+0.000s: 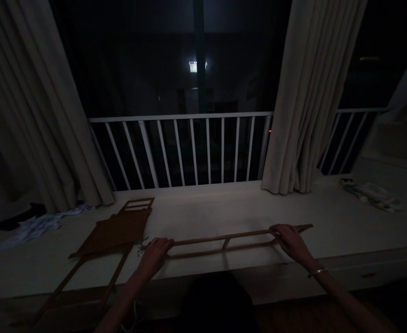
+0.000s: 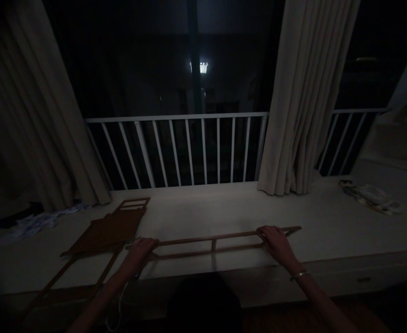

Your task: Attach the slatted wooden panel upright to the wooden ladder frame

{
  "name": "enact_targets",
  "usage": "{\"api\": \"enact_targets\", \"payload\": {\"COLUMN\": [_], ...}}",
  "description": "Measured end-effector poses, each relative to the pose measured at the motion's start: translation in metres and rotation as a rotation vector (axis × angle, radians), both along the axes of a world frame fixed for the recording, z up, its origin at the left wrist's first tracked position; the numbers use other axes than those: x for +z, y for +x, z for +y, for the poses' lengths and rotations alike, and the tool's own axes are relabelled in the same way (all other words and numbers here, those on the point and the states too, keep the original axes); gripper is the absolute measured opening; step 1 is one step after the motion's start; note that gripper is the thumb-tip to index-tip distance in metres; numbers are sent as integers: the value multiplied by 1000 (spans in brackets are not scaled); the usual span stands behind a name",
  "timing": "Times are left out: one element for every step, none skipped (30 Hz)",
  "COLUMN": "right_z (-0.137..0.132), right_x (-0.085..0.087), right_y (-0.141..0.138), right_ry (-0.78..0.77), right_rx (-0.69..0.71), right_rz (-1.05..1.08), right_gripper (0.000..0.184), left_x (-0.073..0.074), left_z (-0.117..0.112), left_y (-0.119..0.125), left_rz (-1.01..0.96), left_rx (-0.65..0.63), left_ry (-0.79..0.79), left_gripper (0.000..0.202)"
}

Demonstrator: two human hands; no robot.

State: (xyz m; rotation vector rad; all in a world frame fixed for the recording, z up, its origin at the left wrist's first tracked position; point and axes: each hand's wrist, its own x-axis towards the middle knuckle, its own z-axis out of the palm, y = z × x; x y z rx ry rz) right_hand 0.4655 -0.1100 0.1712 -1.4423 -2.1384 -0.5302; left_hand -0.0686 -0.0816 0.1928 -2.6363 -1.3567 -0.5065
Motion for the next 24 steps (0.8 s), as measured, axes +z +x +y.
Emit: {"api": "enact_targets", "payload": {"right_z": [3,5,6,7,6,5,3,0,-3,-5,-6,-5,-3,1,6,13,21,29,37,44,50,55,60,63], "right_x": [7,13,18,20,21,20,17,11,4,-5,-16,-28,-40,-53,-66,-78,-88,-97,-104,-109,-112,-114,-115,-115], "right_y": [-2,-5,-9,-15,-21,-29,-37,-46,-54,-62,-69,-75,-80,-83,-86,-88,-90,-92,-95,-97,-100,-104,-107,-110], "right_ry": [29,58,90,118,137,136,120,67,3,-70,-150,-210,-263,-315,-352,-376,-404,-426,-448,-467,-483,-493,-499,-500], "right_rx": [-11,-26,-43,-52,-41,-18,15,75,130,186,249,277,285,277,253,212,184,163,150,141,134,125,117,106], "right_rz": [33,67,105,138,155,154,142,115,97,82,60,57,63,78,107,145,180,210,236,255,264,268,267,264], "right_gripper": [27,28,30,32,33,32,30,28,26,25,25,26,29,30,32,33,34,35,33,32,32,31,31,31], "left_x": [6,12,16,21,25,28,31,33,34,35,36,35,35,34,34,34,33,34,34,34,35,35,35,34], "left_z": [2,4,7,10,14,18,22,27,32,37,43,48,54,60,65,71,76,82,87,92,98,103,109,114], "left_y": [2,3,5,7,8,9,9,9,9,8,8,7,7,7,7,7,7,8,9,9,10,11,11,12], "left_rz": [-5,-10,-21,-35,-46,-56,-60,-61,-61,-63,-66,-71,-77,-82,-87,-92,-93,-95,-94,-94,-94,-92,-91,-90], "left_rx": [-8,-21,-27,-27,-26,-19,-9,-3,0,-1,-5,-14,-24,-31,-35,-39,-45,-52,-61,-70,-74,-75,-71,-61], "left_ry": [-7,-16,-20,-22,-27,-34,-47,-64,-85,-104,-120,-132,-141,-143,-141,-137,-133,-129,-126,-125,-124,-125,-126,-128], "left_gripper": [41,38,34,31,29,28,28,28,28,28,28,28,27,27,26,25,24,24,24,24,24,24,24,24]}}
